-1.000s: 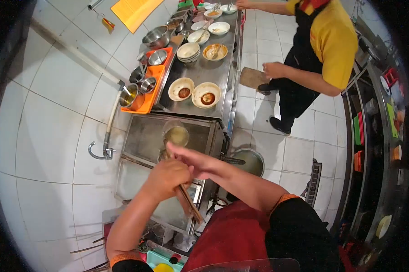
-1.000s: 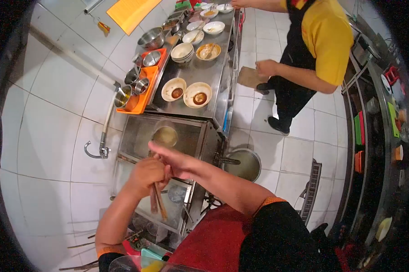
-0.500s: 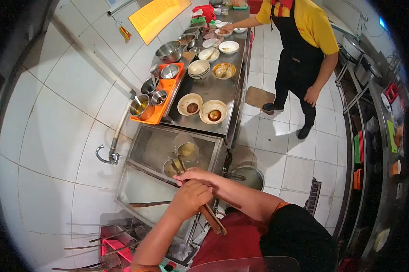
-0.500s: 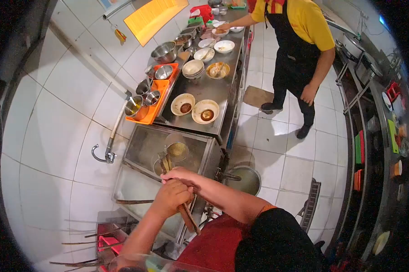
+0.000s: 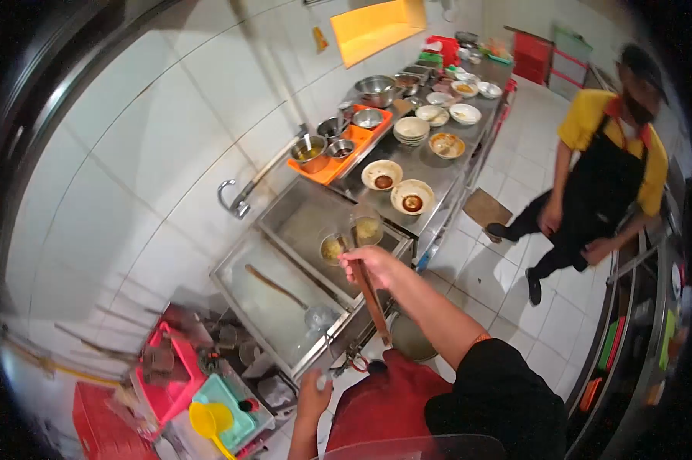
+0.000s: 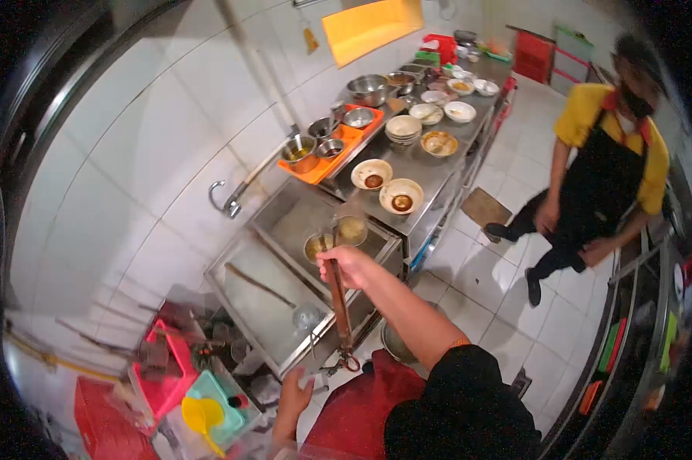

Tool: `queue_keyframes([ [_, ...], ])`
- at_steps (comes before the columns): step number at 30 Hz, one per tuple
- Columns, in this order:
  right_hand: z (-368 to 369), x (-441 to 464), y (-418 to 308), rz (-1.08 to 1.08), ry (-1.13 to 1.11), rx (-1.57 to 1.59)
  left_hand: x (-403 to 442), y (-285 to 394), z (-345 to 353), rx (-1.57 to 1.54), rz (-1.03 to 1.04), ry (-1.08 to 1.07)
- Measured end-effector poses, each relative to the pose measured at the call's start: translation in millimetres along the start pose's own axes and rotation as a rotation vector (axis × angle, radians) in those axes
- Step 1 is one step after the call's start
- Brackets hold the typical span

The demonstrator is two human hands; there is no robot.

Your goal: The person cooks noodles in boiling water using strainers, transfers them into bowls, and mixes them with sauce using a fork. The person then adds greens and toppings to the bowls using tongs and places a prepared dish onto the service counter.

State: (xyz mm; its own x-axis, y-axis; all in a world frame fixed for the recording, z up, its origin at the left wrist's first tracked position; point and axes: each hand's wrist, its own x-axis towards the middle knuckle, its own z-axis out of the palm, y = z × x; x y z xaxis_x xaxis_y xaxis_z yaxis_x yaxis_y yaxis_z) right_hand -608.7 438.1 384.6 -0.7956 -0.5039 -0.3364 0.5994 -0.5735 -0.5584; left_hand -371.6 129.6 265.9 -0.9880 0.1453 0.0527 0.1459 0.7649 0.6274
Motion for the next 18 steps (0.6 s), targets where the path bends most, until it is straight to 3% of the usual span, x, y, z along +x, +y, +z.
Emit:
queue_keyframes([
  [3,-8,0,-1,0.017,-0.033,-0.066,-160,-131,71,0.125,-0.378,-0.109],
  [4,-10,2,-2,0.02,-0.041,-0.087,-227,-151,95,-0.031,-0.687,-0.042],
  [7,-14,9,-7,0.075,-0.087,-0.089,-374,-131,149,0.052,-1.05,-0.021],
  [11,-10,7,-17,0.139,-0.114,-0.106,-449,-56,220,-0.003,-1.188,-0.093],
  [18,15,-9,-48,0.175,-0.166,-0.168,-475,44,314,-0.239,-1.315,-0.108],
])
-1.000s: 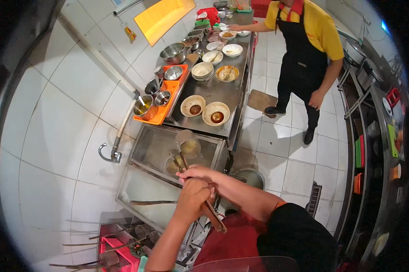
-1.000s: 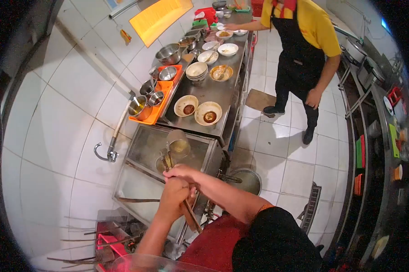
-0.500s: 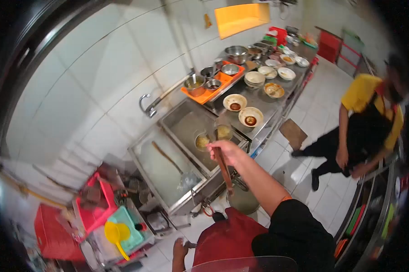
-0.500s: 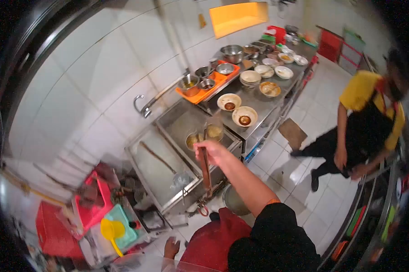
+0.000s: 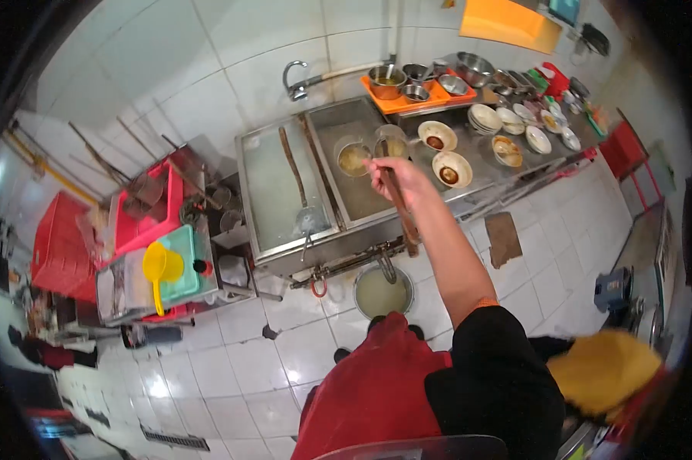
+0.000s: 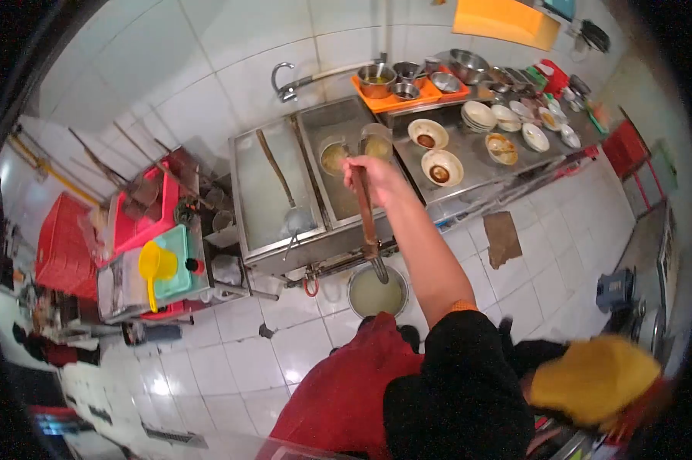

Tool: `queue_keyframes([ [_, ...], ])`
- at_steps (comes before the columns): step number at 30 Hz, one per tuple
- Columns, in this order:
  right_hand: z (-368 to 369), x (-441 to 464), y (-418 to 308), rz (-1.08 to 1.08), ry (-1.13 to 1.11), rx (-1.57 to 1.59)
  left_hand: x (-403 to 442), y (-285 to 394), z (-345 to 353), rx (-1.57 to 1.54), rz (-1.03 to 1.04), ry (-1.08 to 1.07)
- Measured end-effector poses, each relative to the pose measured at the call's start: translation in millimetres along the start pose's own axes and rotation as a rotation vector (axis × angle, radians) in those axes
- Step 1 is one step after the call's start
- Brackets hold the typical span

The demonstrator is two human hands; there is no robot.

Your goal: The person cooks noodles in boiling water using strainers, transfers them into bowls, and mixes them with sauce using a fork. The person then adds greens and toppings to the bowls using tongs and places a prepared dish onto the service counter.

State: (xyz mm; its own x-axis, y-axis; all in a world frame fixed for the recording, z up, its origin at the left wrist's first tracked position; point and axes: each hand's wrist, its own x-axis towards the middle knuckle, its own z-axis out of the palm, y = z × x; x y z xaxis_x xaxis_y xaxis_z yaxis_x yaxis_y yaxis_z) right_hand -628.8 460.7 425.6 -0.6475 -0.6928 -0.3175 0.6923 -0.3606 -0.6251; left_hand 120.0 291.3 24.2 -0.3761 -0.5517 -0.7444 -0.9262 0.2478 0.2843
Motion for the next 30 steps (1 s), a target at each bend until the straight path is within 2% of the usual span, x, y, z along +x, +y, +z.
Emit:
queue_keyframes([
  [5,-15,-19,-40,0.055,-0.223,-0.094,16,47,52,0.023,0.006,-0.011],
  [6,-26,-21,-43,0.082,-0.236,-0.105,32,67,54,0.127,0.092,-0.007],
  [7,-36,-22,-48,0.104,-0.247,-0.121,54,93,49,0.592,0.504,0.046],
  [8,-48,-19,-57,0.124,-0.261,-0.141,79,137,47,0.093,0.104,0.059],
  [9,-61,-15,-63,0.154,-0.277,-0.174,91,181,47,0.402,0.698,0.767],
  [10,-75,-12,-67,0.188,-0.289,-0.205,104,226,47,-0.137,0.27,0.604],
  [11,-84,-11,-74,0.246,-0.289,-0.218,57,353,-5,-0.434,0.264,0.386],
  [12,-99,-8,-78,0.308,-0.322,-0.216,59,426,-15,-0.448,0.348,0.302],
  [14,-124,-5,-86,0.401,-0.347,-0.215,-16,621,-43,-1.081,0.376,0.084],
  [16,-137,-8,-93,0.449,-0.361,-0.228,-74,750,-68,-1.375,0.391,-0.4],
  [17,-142,-8,-94,0.478,-0.367,-0.255,-86,787,-66,-1.403,0.433,-0.493],
  [18,-160,-1,-85,0.509,-0.406,-0.289,-92,810,-63,-1.429,0.477,-0.587],
  [20,-162,-7,-91,0.514,-0.401,-0.275,-60,812,-43,-1.494,0.552,-0.611],
  [22,-165,-14,-97,0.508,-0.443,-0.287,-71,827,-44,-1.528,0.61,-0.662],
  [24,-173,-26,-104,0.477,-0.463,-0.278,-84,842,-51,-1.447,0.431,-0.352],
  [25,-176,-30,-108,0.503,-0.521,-0.329,-83,843,-50,-1.431,0.52,-0.382],
  [26,-176,-32,-115,0.525,-0.58,-0.39,-80,843,-53,-1.395,0.526,-0.403],
  [28,-174,-38,-133,0.522,-0.5,-0.485,-75,837,-46,-1.368,0.624,-0.39],
  [29,-182,-34,-140,0.47,-0.493,-0.604,-72,835,-36,-1.506,0.617,-0.323],
  [30,-191,-33,-145,0.431,-0.497,-0.717,-67,829,-40,-1.432,0.538,-0.202],
])
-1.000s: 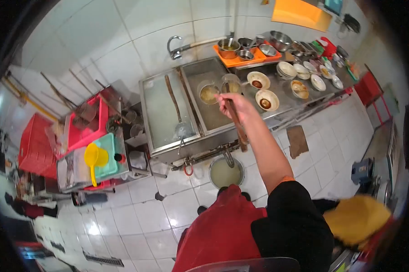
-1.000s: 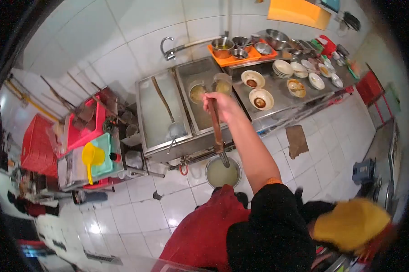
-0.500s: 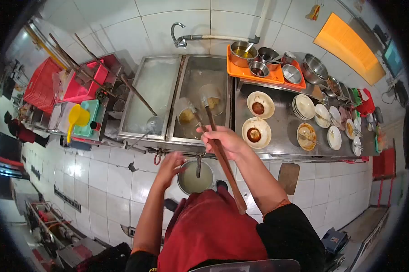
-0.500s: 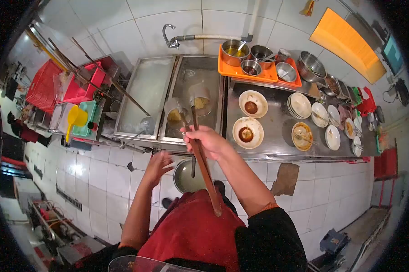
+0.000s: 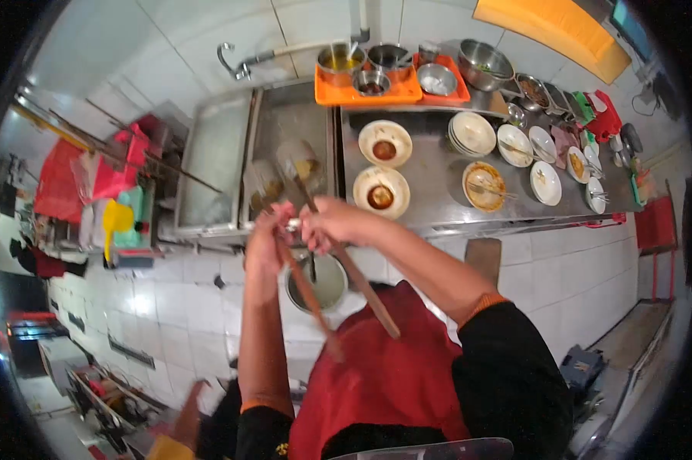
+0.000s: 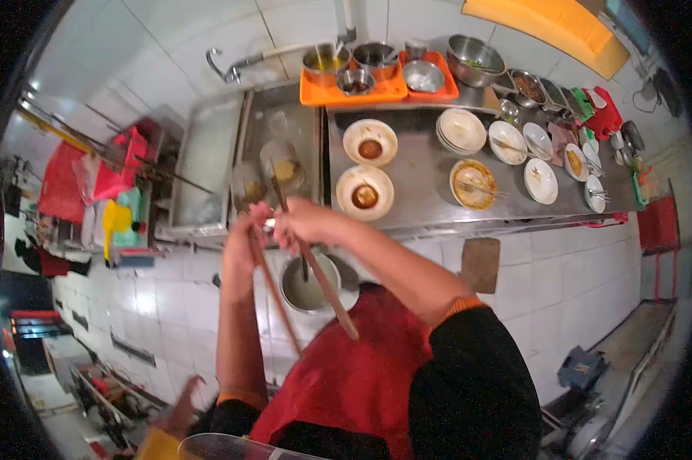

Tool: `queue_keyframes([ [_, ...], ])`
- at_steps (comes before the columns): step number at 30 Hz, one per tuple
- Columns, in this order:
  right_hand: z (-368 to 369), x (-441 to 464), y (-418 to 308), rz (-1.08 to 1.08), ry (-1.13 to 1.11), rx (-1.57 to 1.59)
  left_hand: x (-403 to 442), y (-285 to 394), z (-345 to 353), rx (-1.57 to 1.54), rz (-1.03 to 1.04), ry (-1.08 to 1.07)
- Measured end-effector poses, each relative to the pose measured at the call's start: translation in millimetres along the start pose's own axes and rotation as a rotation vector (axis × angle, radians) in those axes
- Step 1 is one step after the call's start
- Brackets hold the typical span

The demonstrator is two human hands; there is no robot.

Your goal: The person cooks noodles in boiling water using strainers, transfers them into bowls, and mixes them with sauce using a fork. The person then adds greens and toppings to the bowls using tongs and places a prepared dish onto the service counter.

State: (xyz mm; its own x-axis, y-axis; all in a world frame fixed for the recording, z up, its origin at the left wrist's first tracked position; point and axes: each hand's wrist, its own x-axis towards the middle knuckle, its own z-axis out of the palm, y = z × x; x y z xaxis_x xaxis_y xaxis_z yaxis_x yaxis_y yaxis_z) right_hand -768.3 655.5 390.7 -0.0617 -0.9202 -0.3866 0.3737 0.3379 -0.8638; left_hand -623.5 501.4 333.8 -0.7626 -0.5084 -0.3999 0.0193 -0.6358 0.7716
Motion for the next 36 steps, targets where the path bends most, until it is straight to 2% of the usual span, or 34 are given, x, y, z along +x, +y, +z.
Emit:
queue_keyframes([
  [1,-11,-4,-4,-0.026,0.073,-0.027,-12,0,13,-0.068,0.035,0.062],
  [3,-44,-7,0,-0.003,-0.019,-0.002,-27,16,33,-0.139,0.119,0.146],
  [6,-80,-23,-18,0.01,-0.089,-0.03,-33,23,45,-0.108,0.092,0.052],
  [8,-103,-29,-47,0.029,-0.147,-0.078,-37,31,59,-0.095,0.125,0.144],
  [10,-127,-34,-74,-0.041,-0.129,-0.104,-36,33,68,-0.047,0.149,0.167],
  [12,-156,-38,-77,-0.087,-0.155,-0.014,-34,32,77,-0.075,0.168,0.193],
  [14,-184,-49,-83,-0.029,-0.153,0.054,-32,31,96,-0.045,0.168,0.233],
  [16,-214,-59,-80,0.117,-0.043,0.02,-35,29,121,-0.042,0.182,0.294],
  [18,-269,-60,-54,0.146,-0.068,0.004,-38,23,136,0.09,0.078,0.377],
  [20,-298,-58,-32,0.164,-0.092,-0.005,-36,10,147,0.057,0.075,0.367],
  [22,-311,-66,-15,0.214,0.098,-0.169,-35,-5,149,-0.038,0.016,0.262],
  [23,-320,-64,1,0.222,0.092,-0.17,-34,-10,152,-0.077,0.013,0.282],
  [25,-337,-59,38,-0.026,0.201,-0.559,-32,-20,157,-0.084,0.006,0.302],
  [29,-348,-48,65,-0.104,0.237,-0.53,-24,-42,167,-0.067,0.025,0.34],
  [31,-352,-41,65,-0.185,0.204,-0.557,-20,-47,173,-0.052,0.036,0.356],
  [35,-363,-43,53,-0.144,0.197,-0.588,-15,-63,176,-0.016,0.056,0.393],
  [36,-364,-43,52,-0.22,0.206,-0.615,-14,-67,178,-0.025,0.048,0.393],
])
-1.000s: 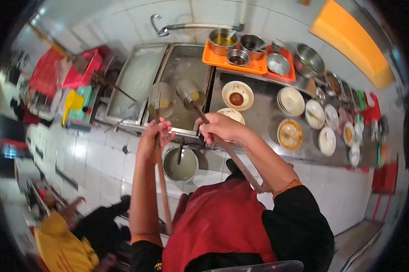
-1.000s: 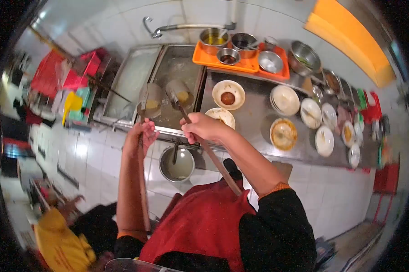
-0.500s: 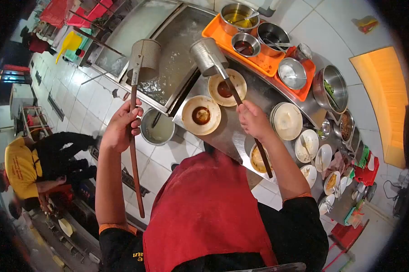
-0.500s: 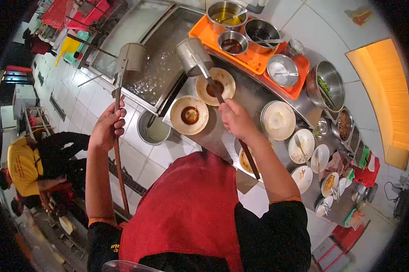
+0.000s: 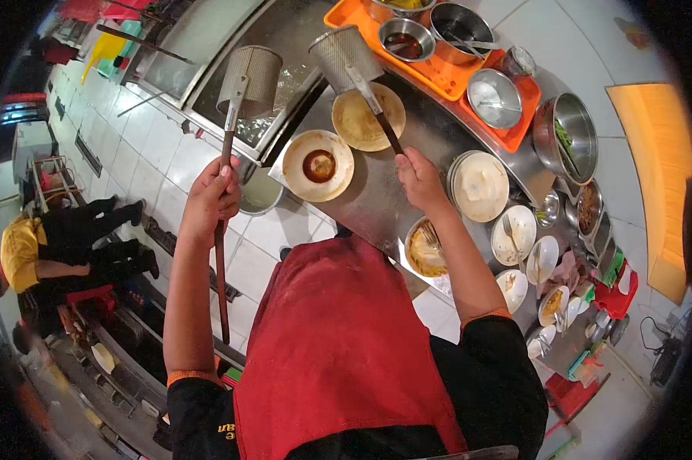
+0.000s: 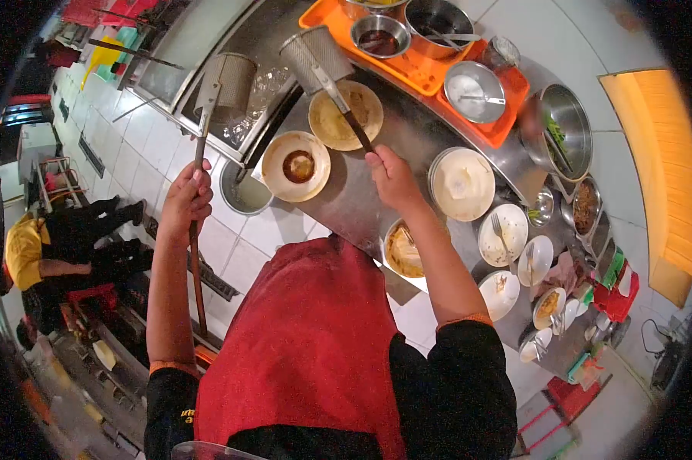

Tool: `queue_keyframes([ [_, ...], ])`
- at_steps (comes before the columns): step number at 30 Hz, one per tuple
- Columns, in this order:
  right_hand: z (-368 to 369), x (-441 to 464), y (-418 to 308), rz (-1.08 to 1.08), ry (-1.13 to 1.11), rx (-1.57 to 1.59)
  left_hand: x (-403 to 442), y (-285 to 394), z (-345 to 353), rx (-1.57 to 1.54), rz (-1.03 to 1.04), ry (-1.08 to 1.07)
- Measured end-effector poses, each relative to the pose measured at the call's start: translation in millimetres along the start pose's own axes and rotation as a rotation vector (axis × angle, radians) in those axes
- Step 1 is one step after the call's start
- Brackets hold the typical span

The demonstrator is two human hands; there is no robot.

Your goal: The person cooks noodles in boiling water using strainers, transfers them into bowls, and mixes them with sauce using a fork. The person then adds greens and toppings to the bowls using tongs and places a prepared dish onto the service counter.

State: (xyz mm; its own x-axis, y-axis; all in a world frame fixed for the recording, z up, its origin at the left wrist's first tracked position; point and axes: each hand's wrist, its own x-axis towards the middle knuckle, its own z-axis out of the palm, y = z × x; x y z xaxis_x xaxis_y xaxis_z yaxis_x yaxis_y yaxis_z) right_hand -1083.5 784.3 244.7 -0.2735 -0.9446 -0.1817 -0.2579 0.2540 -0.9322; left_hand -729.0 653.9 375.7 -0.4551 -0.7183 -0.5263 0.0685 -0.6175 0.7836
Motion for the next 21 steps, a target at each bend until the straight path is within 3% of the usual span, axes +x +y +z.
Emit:
queue_keyframes([
  [1,-2,0,-1,-0.076,0.028,-0.022,0,-3,2,0.017,0.007,0.007],
  [5,-8,2,-7,-0.05,-0.006,0.013,-1,-12,9,0.051,-0.002,0.034],
  [7,-15,-2,-5,0.066,-0.049,0.102,-3,-21,11,0.024,-0.029,0.032],
  [13,-24,-20,-16,0.126,-0.074,0.306,-5,-78,-1,0.061,-0.047,-0.022],
  [17,-26,-26,-35,0.173,-0.043,0.359,3,-137,-15,0.32,0.122,-0.028],
  [21,-31,-26,-45,0.193,-0.005,0.336,7,-166,-7,0.336,0.151,-0.002],
])
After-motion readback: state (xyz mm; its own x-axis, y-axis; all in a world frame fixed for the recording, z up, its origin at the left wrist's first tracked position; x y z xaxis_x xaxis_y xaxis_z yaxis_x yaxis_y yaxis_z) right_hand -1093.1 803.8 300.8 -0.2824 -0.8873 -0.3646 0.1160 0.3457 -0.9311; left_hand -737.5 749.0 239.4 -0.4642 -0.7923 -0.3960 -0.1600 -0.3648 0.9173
